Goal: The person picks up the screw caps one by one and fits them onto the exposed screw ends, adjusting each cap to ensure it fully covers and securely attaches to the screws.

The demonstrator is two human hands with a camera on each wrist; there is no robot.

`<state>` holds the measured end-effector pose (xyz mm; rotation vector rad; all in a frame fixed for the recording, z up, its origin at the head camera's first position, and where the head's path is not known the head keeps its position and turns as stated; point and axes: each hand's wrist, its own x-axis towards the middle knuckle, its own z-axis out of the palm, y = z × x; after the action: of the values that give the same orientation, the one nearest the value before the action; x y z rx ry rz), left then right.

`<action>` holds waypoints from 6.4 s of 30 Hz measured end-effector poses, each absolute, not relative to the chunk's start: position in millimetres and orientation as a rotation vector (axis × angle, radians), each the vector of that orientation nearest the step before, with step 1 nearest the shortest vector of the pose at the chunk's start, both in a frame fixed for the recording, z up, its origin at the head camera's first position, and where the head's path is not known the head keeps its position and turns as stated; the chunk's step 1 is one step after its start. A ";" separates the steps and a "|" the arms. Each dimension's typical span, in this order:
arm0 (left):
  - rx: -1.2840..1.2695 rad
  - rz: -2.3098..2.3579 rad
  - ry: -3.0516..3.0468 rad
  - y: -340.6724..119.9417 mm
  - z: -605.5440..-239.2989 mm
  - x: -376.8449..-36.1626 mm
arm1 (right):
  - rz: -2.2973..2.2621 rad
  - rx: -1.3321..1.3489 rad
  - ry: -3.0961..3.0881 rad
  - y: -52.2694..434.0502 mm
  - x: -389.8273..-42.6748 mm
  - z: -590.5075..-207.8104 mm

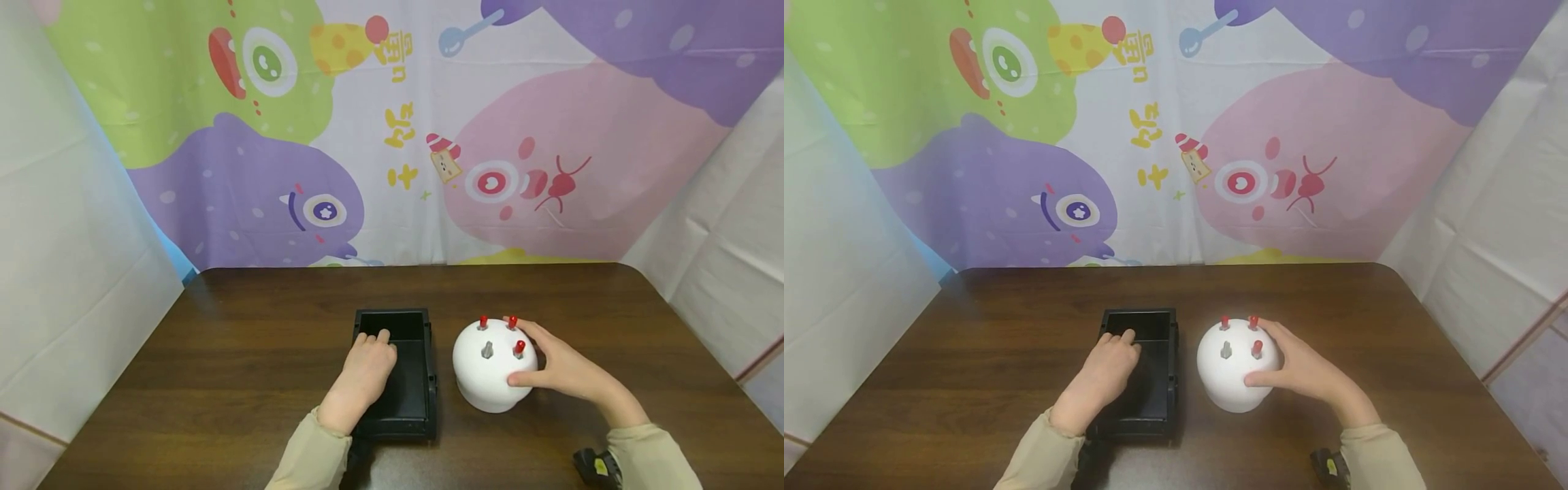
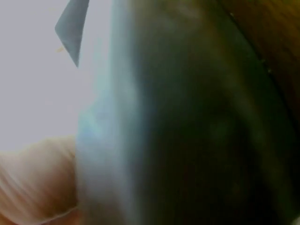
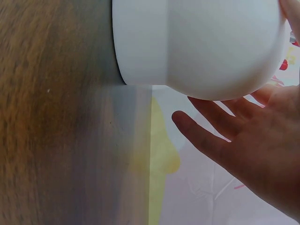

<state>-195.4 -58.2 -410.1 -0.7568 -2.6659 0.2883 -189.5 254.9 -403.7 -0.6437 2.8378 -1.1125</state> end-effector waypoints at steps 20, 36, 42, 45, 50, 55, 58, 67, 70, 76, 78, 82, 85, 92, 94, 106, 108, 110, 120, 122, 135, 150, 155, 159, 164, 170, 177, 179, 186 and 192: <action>-0.848 0.156 -2.630 -55.8 -390.1 -188.4 | -1.118 -0.643 2.824 254.7 -190.1 -403.3; -0.877 0.164 -2.464 -44.0 -372.7 -175.3 | -1.150 -0.632 2.793 253.9 -189.2 -403.1; -0.929 0.120 -2.474 -38.3 -367.3 -171.4 | -1.141 -0.624 2.797 253.6 -189.1 -403.3; -0.948 0.091 -2.446 -34.9 -364.5 -170.6 | -1.136 -0.616 2.800 253.7 -188.9 -403.1; -0.971 0.036 -2.427 -29.0 -360.7 -170.8 | -1.138 -0.609 2.798 254.0 -188.2 -402.4; -0.998 -0.028 -2.407 -23.1 -357.9 -171.5 | -1.132 -0.618 2.808 253.9 -187.9 -402.3; -1.008 -0.065 -2.381 -19.0 -356.8 -172.1 | -1.138 -0.617 2.809 254.0 -188.4 -402.3; -1.038 -0.099 -2.343 -7.2 -352.5 -177.2 | -1.134 -0.618 2.802 254.1 -189.4 -402.9; -1.042 -0.107 -2.355 -4.4 -350.0 -178.0 | -1.134 -0.620 2.800 254.3 -189.4 -402.4; -1.048 -0.133 -2.378 2.8 -347.8 -178.7 | -1.149 -0.621 2.777 253.9 -189.3 -401.4; -1.046 -0.132 -2.370 5.9 -347.3 -179.2 | -1.146 -0.620 2.777 253.8 -189.1 -401.6; -1.052 -0.122 -2.349 11.7 -346.4 -180.0 | -1.135 -0.626 2.786 254.2 -189.2 -402.2; -1.063 -0.123 -2.353 14.6 -345.7 -180.1 | -1.133 -0.633 2.785 254.7 -189.5 -402.2; -1.083 -0.123 -2.355 19.1 -345.4 -181.1 | -1.138 -0.622 2.776 254.5 -188.9 -401.5; -1.085 -0.120 -2.353 20.2 -345.1 -181.2 | -1.142 -0.622 2.772 254.4 -188.8 -401.6; -1.090 -0.112 -2.367 25.6 -343.5 -182.1 | -1.149 -0.618 2.773 254.4 -189.5 -401.8; -1.093 -0.111 -2.362 26.7 -343.5 -182.2 | -1.143 -0.615 2.778 254.4 -189.5 -402.0; -1.094 -0.108 -2.358 27.7 -343.7 -182.2 | -1.145 -0.612 2.776 254.4 -189.4 -402.3; -1.097 -0.070 -2.375 31.7 -344.7 -182.3 | -1.166 -0.602 2.747 255.0 -189.4 -403.1; -1.099 -0.062 -2.379 32.2 -344.9 -182.4 | -1.158 -0.610 2.751 255.5 -190.1 -403.5; -1.105 -0.047 -2.397 35.6 -346.4 -182.2 | -1.151 -0.621 2.763 255.7 -190.4 -403.0; -1.109 -0.030 -2.426 37.3 -344.3 -179.2 | -1.152 -0.637 2.774 256.1 -190.4 -403.0; -1.108 -0.017 -2.432 38.2 -344.4 -178.7 | -1.134 -0.627 2.785 255.8 -189.8 -403.3; -1.106 -0.009 -2.423 38.6 -344.3 -178.5 | -1.133 -0.635 2.791 256.1 -189.3 -403.6; -1.100 0.003 -2.419 39.1 -344.2 -178.3 | -1.137 -0.644 2.789 256.3 -189.0 -403.2; -1.097 0.007 -2.423 39.5 -344.2 -177.8 | -1.131 -0.640 2.796 256.0 -189.0 -402.4; -1.091 0.012 -2.429 40.1 -344.3 -177.4 | -1.129 -0.644 2.800 256.1 -189.2 -402.8; -1.092 0.009 -2.434 40.2 -344.4 -177.2 | -1.126 -0.645 2.802 256.2 -189.3 -403.3; -1.093 0.013 -2.440 40.6 -345.0 -176.7 | -1.127 -0.650 2.805 256.2 -189.4 -403.6; -1.088 0.032 -2.430 41.4 -345.4 -176.3 | -1.128 -0.645 2.804 255.9 -189.6 -403.9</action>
<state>-176.3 41.4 -345.4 -1.0885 -2.4299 0.0324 -189.6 255.9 -403.9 -0.6454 2.8044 -1.1280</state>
